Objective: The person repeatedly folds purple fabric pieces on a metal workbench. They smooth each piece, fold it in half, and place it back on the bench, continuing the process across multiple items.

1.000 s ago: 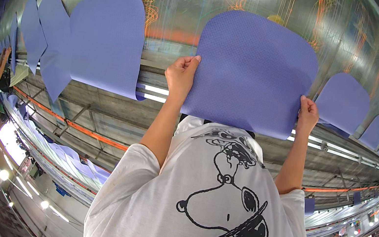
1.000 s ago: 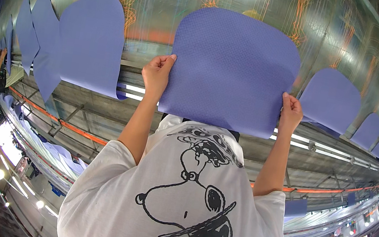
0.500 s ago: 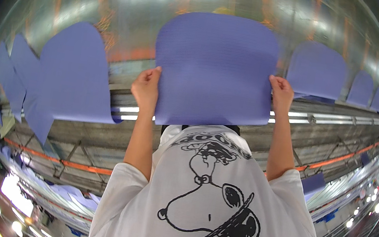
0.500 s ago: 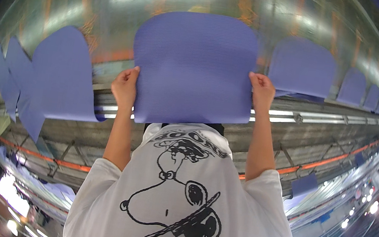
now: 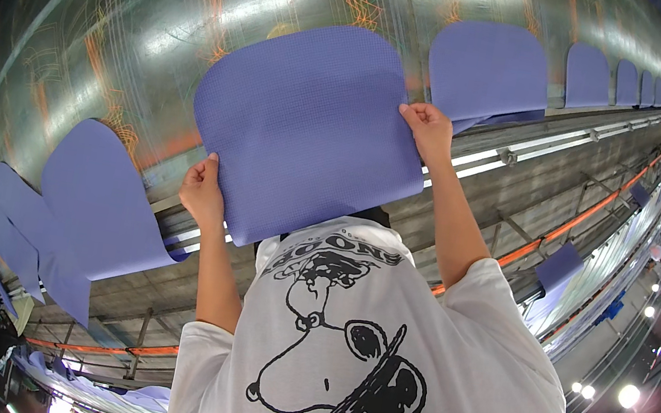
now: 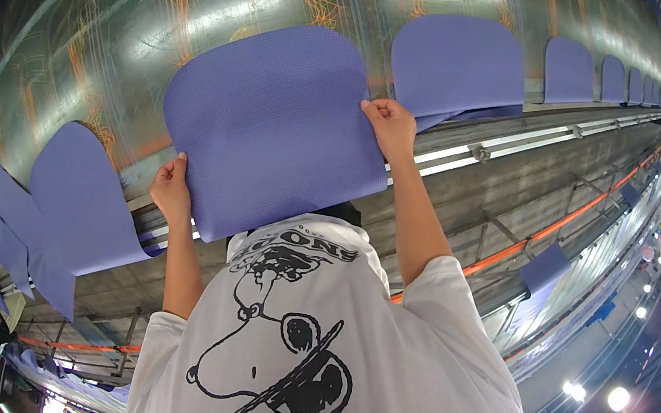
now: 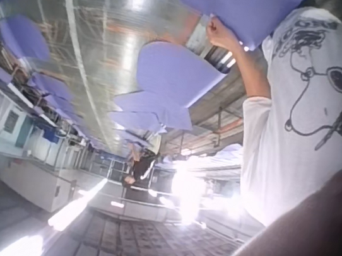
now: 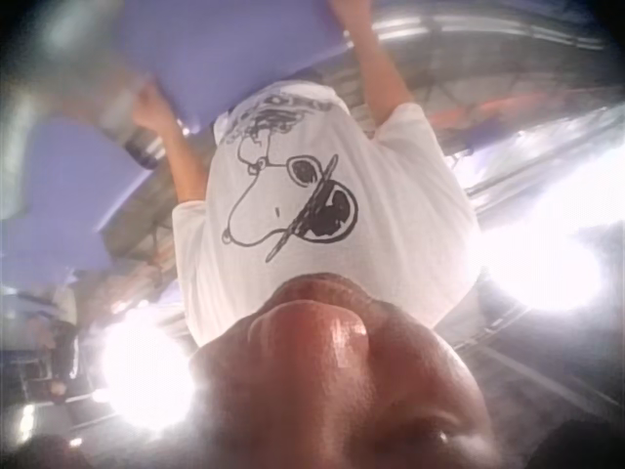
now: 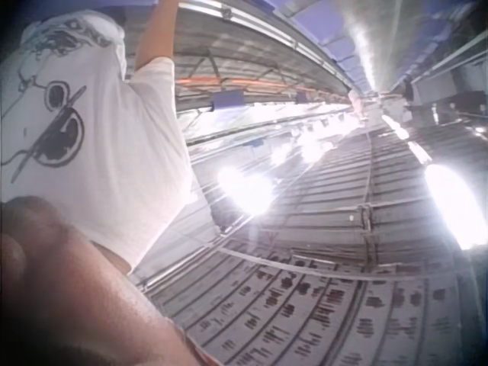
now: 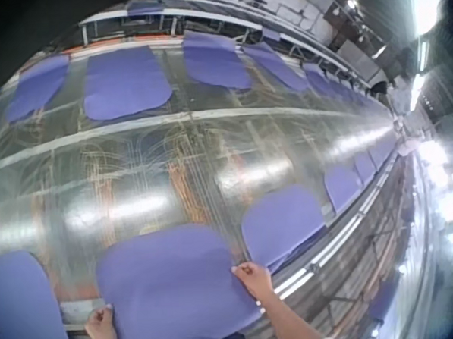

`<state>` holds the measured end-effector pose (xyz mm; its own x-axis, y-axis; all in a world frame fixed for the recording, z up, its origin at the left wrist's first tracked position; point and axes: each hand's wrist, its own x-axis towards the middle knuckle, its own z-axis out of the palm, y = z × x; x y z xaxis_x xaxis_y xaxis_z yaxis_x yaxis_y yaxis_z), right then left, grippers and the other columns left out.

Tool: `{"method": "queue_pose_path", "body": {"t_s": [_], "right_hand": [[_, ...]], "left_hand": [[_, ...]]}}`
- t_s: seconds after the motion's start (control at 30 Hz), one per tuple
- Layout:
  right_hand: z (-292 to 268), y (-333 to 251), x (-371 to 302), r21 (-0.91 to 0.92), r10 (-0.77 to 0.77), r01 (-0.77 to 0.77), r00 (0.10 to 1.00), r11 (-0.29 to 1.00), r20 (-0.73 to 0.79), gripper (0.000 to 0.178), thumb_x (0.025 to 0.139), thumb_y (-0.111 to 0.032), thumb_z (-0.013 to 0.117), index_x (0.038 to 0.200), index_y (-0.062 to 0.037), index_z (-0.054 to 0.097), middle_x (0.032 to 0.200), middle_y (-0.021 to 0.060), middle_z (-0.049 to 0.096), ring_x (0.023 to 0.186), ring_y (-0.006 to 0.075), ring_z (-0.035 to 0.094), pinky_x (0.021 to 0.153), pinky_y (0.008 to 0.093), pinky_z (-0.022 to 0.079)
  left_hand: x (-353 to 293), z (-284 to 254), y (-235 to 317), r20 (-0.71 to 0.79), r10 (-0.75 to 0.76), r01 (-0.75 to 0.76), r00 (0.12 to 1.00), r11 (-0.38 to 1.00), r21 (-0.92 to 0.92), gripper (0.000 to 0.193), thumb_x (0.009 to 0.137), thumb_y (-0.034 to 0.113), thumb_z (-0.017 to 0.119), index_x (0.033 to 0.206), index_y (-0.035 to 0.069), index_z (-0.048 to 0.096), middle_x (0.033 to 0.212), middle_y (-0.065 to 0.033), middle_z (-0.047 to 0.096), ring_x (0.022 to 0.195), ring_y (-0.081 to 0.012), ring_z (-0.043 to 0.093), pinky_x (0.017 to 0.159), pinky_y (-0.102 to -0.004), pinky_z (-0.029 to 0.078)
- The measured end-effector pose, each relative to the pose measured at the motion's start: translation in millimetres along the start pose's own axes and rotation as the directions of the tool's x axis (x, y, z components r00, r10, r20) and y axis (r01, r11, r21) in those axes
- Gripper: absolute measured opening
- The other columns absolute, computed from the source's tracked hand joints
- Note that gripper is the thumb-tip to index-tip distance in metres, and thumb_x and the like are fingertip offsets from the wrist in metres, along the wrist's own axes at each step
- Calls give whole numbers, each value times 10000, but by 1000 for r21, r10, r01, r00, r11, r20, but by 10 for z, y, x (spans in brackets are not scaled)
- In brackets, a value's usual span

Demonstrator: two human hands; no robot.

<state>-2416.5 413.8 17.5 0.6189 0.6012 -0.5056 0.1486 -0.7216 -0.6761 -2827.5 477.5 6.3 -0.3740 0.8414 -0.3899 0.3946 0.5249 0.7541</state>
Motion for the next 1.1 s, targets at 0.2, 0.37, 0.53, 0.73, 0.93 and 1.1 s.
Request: {"method": "queue_pose_path", "body": {"t_s": [0.2, 0.37, 0.53, 0.73, 0.93, 1.1], "right_hand": [[17, -20, -6, -8, -17, 17, 999, 1000, -30, 261, 890, -274, 836, 948, -30, 766, 777, -30, 691, 665, 44, 556, 606, 223, 451], [-2, -8, -5, -38, -24, 23, 999, 999, -22, 275, 883, -285, 835, 949, -27, 770, 772, -18, 704, 661, 53, 573, 602, 236, 451], [26, 40, -3, -154, -138, 126, 988, 980, -72, 345, 863, -321, 851, 964, -17, 724, 753, -10, 681, 662, 79, 582, 617, 267, 471], [68, -114, -78, -477, -317, 250, 946, 843, -63, 363, 884, -286, 777, 1133, -46, 668, 930, 96, 694, 890, 258, 671, 796, 387, 523], [902, -400, -602, -457, -700, 795, 587, 399, 408, 411, 904, -228, 697, 1280, -76, 631, 1382, 184, 572, 1302, 375, 528, 1117, 533, 393], [1366, -862, -220, -341, -706, 926, 349, 160, 616, 583, 944, -382, 662, 1472, -165, 545, 1636, 162, 356, 1535, 337, 297, 1269, 527, 190]], "left_hand": [[27, 23, -68, -33, 26, -26, 999, 999, -27, 336, 904, 273, 815, 881, -58, 758, 689, -28, 674, 639, -72, 558, 607, -250, 467], [13, 2, -21, -24, 9, -8, 1000, 999, 40, 351, 891, 290, 817, 905, -56, 764, 701, -33, 701, 635, -84, 580, 618, -265, 488], [1, -24, 23, -18, 58, -54, 998, 985, 162, 328, 909, 318, 788, 886, -8, 764, 715, -66, 716, 644, -118, 628, 644, -300, 523], [-59, -94, 354, 190, 163, -246, 968, 750, 613, 375, 967, 261, 647, 1287, 69, 606, 1001, -147, 710, 862, -362, 702, 758, -491, 544], [-38, 398, 496, 531, 658, -845, 534, 402, 352, 430, 915, 176, 621, 1336, 91, 602, 1350, -184, 598, 1215, -338, 592, 998, -467, 470], [69, 917, 700, 529, 688, -865, 497, 343, 366, 552, 964, 327, 610, 1494, 197, 526, 1556, -144, 472, 1423, -335, 448, 1183, -531, 317]]}}
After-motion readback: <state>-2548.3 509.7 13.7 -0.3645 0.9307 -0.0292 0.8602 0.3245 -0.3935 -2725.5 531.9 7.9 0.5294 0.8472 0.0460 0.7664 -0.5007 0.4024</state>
